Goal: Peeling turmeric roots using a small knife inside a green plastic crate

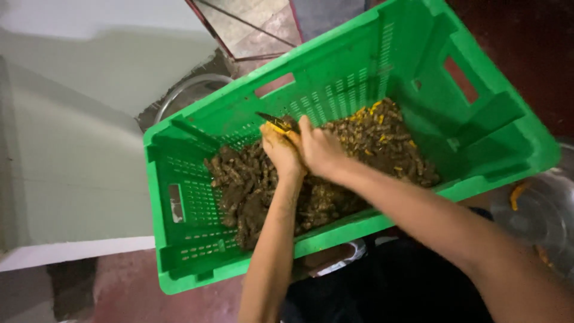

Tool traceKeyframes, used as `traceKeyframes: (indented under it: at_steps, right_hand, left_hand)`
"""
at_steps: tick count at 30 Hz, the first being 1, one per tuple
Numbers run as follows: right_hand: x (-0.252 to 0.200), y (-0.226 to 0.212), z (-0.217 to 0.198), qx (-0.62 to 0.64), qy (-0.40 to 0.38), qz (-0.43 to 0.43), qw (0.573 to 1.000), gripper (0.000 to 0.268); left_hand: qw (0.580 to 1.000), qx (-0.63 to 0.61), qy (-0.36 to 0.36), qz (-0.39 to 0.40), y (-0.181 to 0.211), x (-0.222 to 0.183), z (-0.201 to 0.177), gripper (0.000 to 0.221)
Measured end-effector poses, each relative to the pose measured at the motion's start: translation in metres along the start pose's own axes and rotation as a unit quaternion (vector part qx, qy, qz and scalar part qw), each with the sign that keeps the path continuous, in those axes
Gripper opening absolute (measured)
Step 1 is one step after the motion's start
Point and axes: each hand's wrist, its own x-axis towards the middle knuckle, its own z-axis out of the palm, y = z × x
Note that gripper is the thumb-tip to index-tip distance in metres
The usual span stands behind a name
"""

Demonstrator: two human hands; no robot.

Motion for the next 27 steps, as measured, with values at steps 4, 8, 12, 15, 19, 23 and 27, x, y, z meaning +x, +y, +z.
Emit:
traceKeyframes:
  at_steps: [4,8,12,15,19,23,27]
  right_hand:
    - [0.008,-0.007,-0.009,0.091,-0.075,0.071,0.99,0.048]
    - [0.016,0.021,-0.017,-0.157,0.107,-0.196,0.962,0.054]
    - [0.026,0.041,-0.015,-0.184,0.143,-0.267,0.935,0.056]
    - [0.032,0.054,-0.018,-0.188,0.141,-0.327,0.915,0.053]
    - [0.027,0.041,-0.006,-0.125,0.142,-0.265,0.945,0.057]
    - [0.02,0.017,0.056,0.027,-0.02,-0.034,0.999,0.063]
    - [0.018,-0.013,0.018,0.123,-0.084,0.084,0.985,0.062]
  left_hand:
    - [0.999,0.046,-0.009,-0.014,-0.012,0.026,-0.01,0.049]
    - [0.989,0.105,-0.011,-0.107,0.01,0.014,-0.01,0.031]
    - [0.978,0.104,-0.081,-0.161,0.047,-0.007,-0.005,0.048]
    - [0.972,0.071,-0.13,-0.184,0.015,0.017,-0.019,0.052]
    - [0.987,0.091,-0.087,-0.099,0.061,-0.038,0.009,0.039]
    - [0.997,0.049,-0.052,0.024,0.002,0.013,-0.017,0.053]
    - [0.999,-0.017,-0.03,0.037,-0.021,0.032,-0.022,0.048]
